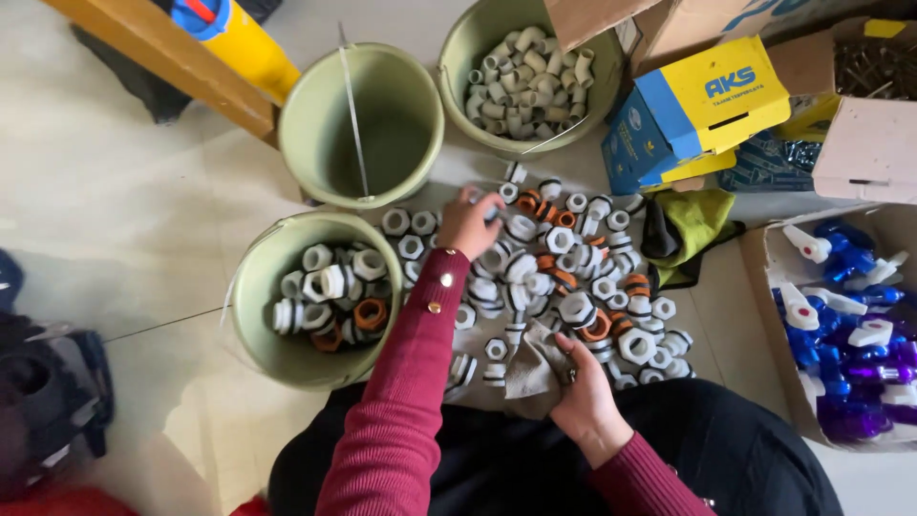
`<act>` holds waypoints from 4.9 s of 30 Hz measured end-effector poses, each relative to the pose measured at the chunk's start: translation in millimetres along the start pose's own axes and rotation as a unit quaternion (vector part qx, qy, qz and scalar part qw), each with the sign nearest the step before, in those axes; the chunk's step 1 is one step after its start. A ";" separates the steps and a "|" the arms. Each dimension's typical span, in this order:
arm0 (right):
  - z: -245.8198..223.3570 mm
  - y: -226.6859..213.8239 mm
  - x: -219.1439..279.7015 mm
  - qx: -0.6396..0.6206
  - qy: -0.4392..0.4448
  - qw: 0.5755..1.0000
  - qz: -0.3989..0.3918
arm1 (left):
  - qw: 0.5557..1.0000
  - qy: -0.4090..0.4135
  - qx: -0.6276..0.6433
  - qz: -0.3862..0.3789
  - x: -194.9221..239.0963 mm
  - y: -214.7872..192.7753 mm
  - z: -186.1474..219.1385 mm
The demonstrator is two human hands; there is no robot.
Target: The person sits on the floor and assembles white plastic hexagonal parts with orange rings by hand. They pick up the components, fit them together, and place the assembled units into a green bucket.
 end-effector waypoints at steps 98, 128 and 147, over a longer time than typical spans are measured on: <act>-33.9 63.6 85.9 0.523 -0.581 0.600 -0.170 | 0.898 -0.101 0.413 -0.108 221.8 2.9 42.7; 45.3 -12.6 18.6 0.097 0.082 0.990 -0.062 | 0.941 0.139 0.178 0.250 213.7 -2.7 23.3; -32.3 54.2 102.9 0.585 -0.668 0.458 -0.040 | 0.963 0.132 0.135 0.193 215.5 -15.7 45.2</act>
Point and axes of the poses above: each hand's wrist, its own x-axis away from the middle knuckle, its own y-axis out of the palm, z = x × y, the point moved 10 cm from there along -x, towards the middle knuckle, and after that the axes turned 1 degree about -y, right-handed, at the moved point
